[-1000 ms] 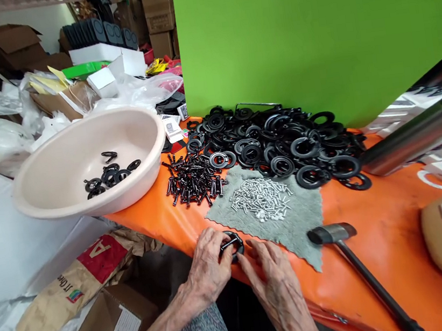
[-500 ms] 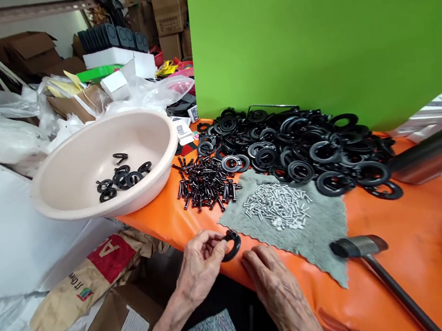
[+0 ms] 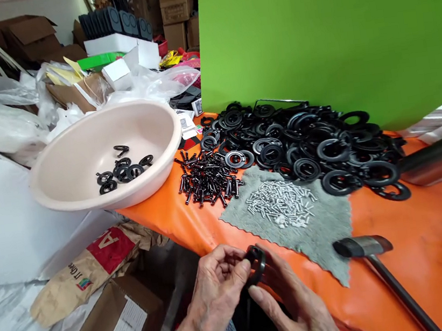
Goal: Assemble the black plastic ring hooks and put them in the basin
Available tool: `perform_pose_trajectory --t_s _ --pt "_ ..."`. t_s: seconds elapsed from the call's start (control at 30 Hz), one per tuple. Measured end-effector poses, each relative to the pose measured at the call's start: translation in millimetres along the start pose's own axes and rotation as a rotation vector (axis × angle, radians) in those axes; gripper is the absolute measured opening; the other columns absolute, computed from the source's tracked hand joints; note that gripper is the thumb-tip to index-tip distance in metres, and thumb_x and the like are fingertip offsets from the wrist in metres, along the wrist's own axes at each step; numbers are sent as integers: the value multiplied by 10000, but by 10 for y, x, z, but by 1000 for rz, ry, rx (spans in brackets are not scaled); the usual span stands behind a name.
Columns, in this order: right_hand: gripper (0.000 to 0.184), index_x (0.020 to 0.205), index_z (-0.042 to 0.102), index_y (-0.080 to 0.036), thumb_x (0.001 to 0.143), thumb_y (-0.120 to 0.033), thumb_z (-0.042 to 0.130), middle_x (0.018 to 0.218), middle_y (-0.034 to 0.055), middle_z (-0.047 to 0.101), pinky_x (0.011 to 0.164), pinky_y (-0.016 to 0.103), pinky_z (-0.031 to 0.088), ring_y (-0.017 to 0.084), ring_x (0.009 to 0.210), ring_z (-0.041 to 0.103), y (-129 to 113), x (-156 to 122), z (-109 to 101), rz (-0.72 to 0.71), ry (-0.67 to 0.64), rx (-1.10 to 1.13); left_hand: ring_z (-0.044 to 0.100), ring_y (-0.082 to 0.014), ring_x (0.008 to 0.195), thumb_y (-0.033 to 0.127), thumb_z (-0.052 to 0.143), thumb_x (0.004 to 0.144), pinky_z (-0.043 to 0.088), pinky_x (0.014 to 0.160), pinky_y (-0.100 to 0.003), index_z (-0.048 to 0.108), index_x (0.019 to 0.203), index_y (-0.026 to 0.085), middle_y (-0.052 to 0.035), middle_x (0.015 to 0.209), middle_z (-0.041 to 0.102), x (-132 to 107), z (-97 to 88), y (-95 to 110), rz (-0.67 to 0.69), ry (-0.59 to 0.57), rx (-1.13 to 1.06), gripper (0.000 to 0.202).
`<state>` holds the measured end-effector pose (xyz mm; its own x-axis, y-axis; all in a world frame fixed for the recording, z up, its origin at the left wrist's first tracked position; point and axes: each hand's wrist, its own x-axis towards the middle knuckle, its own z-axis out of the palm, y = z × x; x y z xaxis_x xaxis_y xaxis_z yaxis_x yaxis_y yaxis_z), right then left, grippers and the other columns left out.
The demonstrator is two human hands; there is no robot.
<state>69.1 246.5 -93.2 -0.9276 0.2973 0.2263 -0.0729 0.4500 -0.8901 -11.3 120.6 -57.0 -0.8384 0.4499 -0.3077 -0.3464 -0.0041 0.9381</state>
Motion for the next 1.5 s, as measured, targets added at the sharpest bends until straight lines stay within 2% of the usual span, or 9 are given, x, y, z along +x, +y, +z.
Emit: perform_pose_trajectory --t_s 0.13,0.23,0.33,0.53,0.7,0.93,1.07,1.37,1.5 --pt "514 1380 466 -370 904 -257 626 1222 0 680 807 266 606 189 1029 678 14 -116 119 22 54 221 616 -131 774 434 731 787 512 739 -222 686 917 125 -60 845 694 -91 45 -91 7 -4 -22 338" --pt "460 1296 585 -318 850 -284 692 1205 23 688 830 289 600 225 1031 679 49 -181 59 68 48 213 628 -141 774 416 723 801 515 735 -227 684 908 115 -65 826 698 -168 50 -125 -1 -23 -25 321" --pt "487 1305 594 -285 833 -340 703 1229 51 672 840 335 603 259 1067 664 76 -274 -9 132 -11 214 604 -120 721 375 690 835 491 693 -211 686 898 113 -53 822 674 -236 47 -139 19 -32 35 270" --pt "539 1345 546 -334 833 -291 709 1270 36 642 894 366 577 246 1074 661 107 -435 -83 183 -72 327 574 -125 734 263 612 879 469 685 -219 706 878 129 -43 829 619 -310 4 -120 93 -87 207 163" --pt "557 1313 568 -367 788 -334 750 1218 24 677 879 373 575 244 1020 691 130 -450 -246 180 -134 227 552 -123 716 197 565 888 451 660 -218 719 864 150 -35 800 601 -335 -69 -76 132 -174 349 163" --pt "643 1367 475 -452 820 -222 723 1244 -31 660 851 310 587 208 1033 680 42 -439 -166 112 -52 289 534 -117 669 126 535 891 437 631 -212 699 900 148 -26 738 604 -358 -25 -153 353 -126 535 166" --pt "612 1345 526 -399 807 -193 734 1229 -11 667 844 290 587 219 1022 681 18 -508 -38 110 26 298 568 -131 697 131 522 901 471 645 -215 676 942 138 -49 778 620 -383 18 -236 411 -68 539 160" --pt "579 1389 498 -316 842 -348 685 1320 55 601 870 367 583 270 1123 633 28 -536 -103 283 -156 373 579 -137 691 125 527 898 492 637 -221 673 949 151 -54 788 630 -403 14 -283 435 -62 500 157" --pt "557 1408 474 -301 877 -323 642 1334 57 592 895 377 572 252 1125 635 26 -519 -108 299 -130 396 581 -135 730 133 528 906 486 684 -223 689 962 153 -50 821 624 -373 -17 -180 373 -119 498 172"
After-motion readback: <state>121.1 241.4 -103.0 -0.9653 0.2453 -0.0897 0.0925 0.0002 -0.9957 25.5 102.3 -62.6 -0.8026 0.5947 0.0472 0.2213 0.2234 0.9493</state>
